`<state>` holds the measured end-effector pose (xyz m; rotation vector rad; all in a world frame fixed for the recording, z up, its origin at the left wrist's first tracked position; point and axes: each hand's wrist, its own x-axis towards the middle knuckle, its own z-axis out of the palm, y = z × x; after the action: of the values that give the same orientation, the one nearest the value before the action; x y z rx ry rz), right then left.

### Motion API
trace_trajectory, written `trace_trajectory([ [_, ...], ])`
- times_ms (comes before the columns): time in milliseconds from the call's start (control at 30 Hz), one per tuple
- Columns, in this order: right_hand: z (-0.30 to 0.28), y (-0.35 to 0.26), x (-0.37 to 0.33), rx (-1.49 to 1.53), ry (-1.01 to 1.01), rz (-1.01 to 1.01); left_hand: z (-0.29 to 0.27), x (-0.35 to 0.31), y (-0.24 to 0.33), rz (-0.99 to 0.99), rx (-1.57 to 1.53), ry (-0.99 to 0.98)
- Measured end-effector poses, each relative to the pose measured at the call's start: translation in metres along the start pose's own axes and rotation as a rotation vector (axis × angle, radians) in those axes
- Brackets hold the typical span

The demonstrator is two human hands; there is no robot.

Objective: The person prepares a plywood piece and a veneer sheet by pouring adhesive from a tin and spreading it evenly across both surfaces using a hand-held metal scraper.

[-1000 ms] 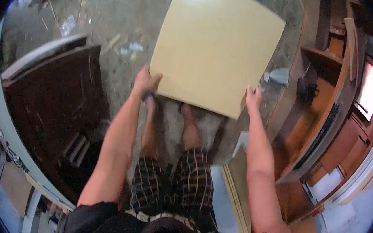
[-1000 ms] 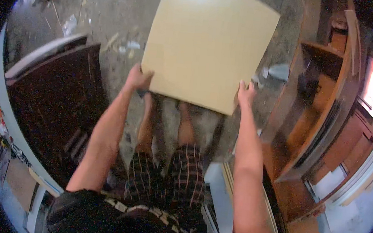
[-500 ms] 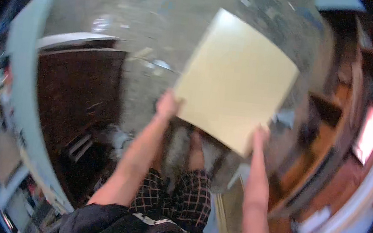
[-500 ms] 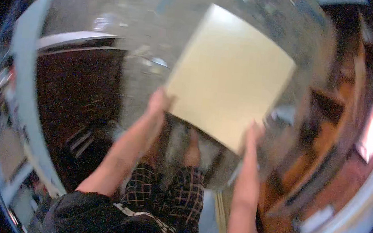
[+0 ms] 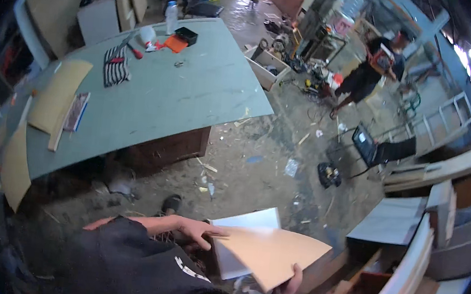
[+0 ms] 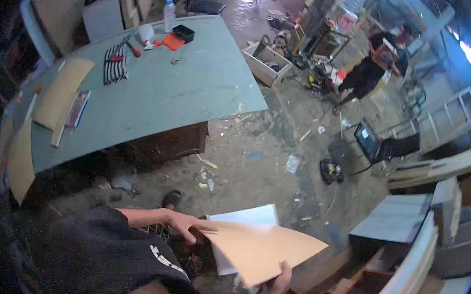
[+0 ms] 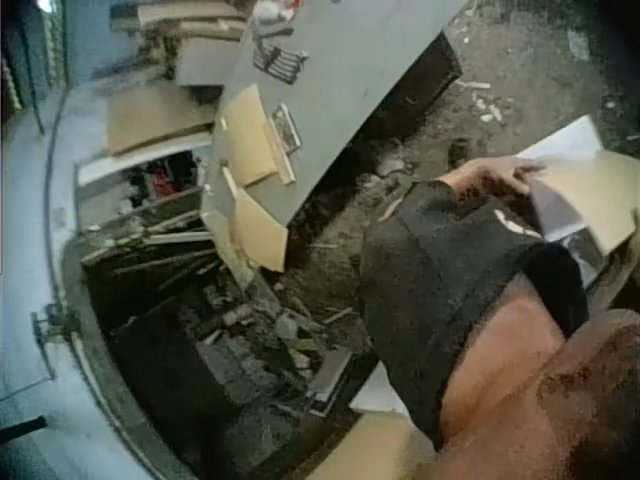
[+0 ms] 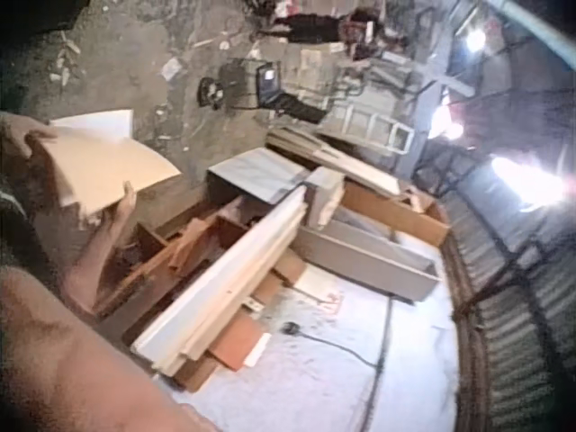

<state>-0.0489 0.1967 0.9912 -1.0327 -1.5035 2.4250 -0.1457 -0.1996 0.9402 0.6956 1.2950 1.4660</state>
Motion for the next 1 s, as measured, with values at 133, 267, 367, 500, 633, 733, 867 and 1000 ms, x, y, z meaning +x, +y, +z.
trace_trajectory([
  [133,0.143,-0.068,-0.003,0.196,-0.228,-0.016,0.007,-0.019,0.061,0.012,0.594,0.333],
  [267,0.269,-0.074,0.001,0.125,-0.193,-0.309,-0.042,-0.048,0.063,0.446,0.346,0.986],
  [367,0.412,-0.059,-0.053,-0.280,-0.381,-0.581,-0.100,-0.108,0.069,0.511,0.540,1.400],
  [500,0.523,0.022,-0.057,-0.865,-0.507,-1.085,-0.214,-0.197,0.101,0.488,-0.017,1.632],
  [633,0.559,0.133,-0.027,-1.238,-0.632,-1.158,-0.285,-0.273,0.063,0.421,-0.004,1.877],
  [733,0.546,0.196,0.002,-1.572,-0.659,-0.970,-0.325,-0.300,-0.001,0.014,0.091,2.022],
  [867,0.518,0.227,0.041,-1.830,-0.721,-0.769,-0.355,-0.324,-0.070,-0.221,0.057,2.012],
  [1000,0.515,0.220,0.072,-1.733,-0.678,-0.784,-0.360,-0.319,-0.056,-0.323,0.151,1.993],
])
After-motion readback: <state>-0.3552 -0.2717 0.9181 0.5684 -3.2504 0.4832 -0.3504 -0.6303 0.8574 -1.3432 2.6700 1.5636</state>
